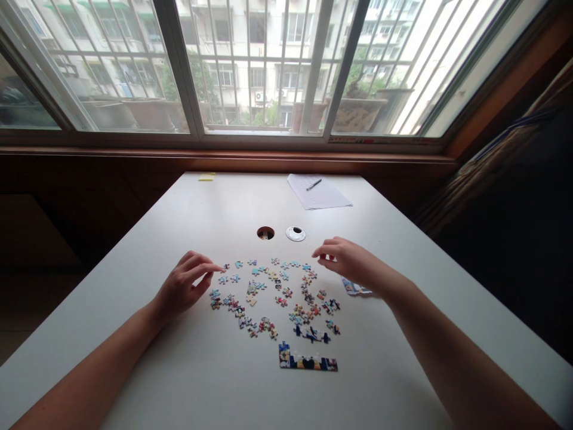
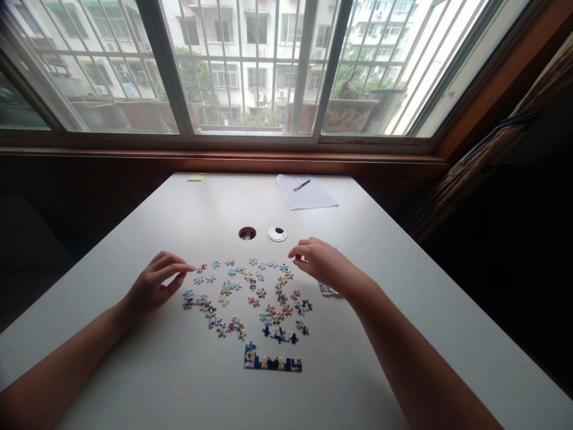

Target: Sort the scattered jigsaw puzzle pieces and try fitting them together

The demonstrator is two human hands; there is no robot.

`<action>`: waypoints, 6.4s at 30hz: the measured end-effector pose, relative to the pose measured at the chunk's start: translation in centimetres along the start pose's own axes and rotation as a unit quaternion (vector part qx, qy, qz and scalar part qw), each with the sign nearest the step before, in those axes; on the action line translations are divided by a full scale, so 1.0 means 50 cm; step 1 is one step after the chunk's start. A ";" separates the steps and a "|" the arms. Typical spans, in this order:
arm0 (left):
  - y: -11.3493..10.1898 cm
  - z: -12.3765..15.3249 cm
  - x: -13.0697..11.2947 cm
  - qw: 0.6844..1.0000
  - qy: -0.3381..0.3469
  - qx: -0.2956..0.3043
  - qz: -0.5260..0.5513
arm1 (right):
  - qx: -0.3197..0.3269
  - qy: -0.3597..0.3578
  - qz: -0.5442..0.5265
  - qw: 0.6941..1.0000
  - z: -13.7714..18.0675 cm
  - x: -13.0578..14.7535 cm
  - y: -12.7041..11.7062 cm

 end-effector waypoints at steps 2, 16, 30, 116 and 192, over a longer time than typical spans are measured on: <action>0.003 0.003 0.000 1.000 0.007 0.010 0.000 | 0.032 0.019 -0.005 0.999 0.005 -0.016 -0.004; 0.011 0.011 -0.009 0.999 0.020 0.043 0.008 | 0.110 0.074 0.023 0.991 0.035 -0.077 -0.027; 0.074 0.017 -0.089 0.985 0.090 0.149 -0.005 | -0.069 0.005 0.033 0.997 -0.016 0.081 0.063; 0.097 0.024 -0.116 0.976 0.147 0.154 -0.046 | 0.010 0.082 -0.190 0.978 -0.105 0.182 0.168; 0.097 0.026 -0.114 0.974 0.150 0.166 -0.045 | -0.038 0.092 -0.179 0.979 -0.091 0.189 0.162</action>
Point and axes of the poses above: each hand's wrist, its own z-axis away from the middle knuckle, its own y-axis out of the palm, x = y × z, the point moved 7 cm from there along -z, towards the middle knuckle, and after that the axes turned 13 degrees about -x, right-handed, at the moved point
